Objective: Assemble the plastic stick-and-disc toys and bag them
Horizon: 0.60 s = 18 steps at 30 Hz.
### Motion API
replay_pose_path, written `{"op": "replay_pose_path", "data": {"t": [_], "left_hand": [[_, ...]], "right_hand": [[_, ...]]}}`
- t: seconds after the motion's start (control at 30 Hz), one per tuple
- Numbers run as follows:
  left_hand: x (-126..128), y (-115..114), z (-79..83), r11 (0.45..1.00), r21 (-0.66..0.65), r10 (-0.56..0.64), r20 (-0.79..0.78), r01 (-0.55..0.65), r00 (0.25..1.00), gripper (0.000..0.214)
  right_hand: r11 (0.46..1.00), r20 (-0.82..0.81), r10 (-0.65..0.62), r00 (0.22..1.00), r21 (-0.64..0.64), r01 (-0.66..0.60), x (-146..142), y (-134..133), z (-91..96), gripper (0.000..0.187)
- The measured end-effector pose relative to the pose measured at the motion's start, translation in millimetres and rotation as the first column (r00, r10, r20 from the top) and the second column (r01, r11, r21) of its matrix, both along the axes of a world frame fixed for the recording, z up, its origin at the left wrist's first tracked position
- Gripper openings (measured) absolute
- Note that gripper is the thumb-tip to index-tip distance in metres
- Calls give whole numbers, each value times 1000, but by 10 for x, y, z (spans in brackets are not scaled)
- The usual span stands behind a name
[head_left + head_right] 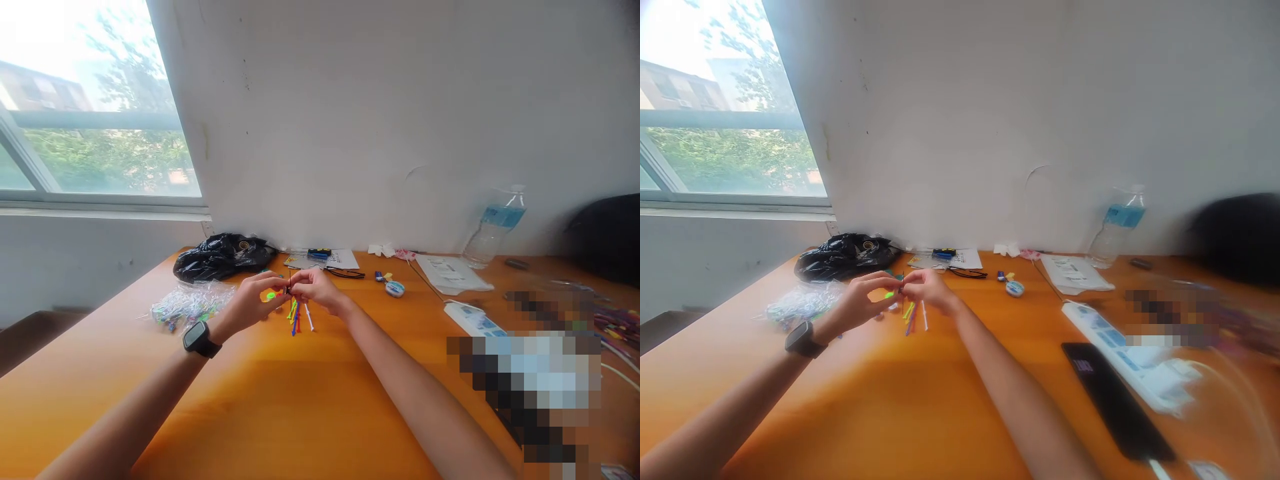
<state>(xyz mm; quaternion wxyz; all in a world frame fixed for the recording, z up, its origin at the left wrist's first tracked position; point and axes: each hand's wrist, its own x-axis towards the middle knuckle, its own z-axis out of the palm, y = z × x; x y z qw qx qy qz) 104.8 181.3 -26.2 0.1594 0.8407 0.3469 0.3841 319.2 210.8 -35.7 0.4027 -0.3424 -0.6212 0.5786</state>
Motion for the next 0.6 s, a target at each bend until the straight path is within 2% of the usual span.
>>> {"op": "replay_pose_path", "data": {"t": [0.17,0.23,0.37,0.5,0.6], "left_hand": [[-33,-80,-153,1000,20,18,-22,-18,1000,21],[-39,-87,-200,999,33,7,-39,-6,999,13],[-52,-64,-277,996,-84,-20,-5,19,1000,4],[-96,-31,-311,984,-168,-52,28,56,998,10],[-150,-25,-297,989,-127,-86,-86,75,993,13]], "right_hand": [[1000,105,1,994,12,-3,-112,-43,-52,7],[999,176,-30,984,15,28,-166,-65,-89,11],[1000,297,-25,955,-1,26,-220,-104,-136,16],[997,418,-72,906,17,71,-110,-38,-94,13],[991,512,-122,850,20,129,88,89,-67,8]]}}
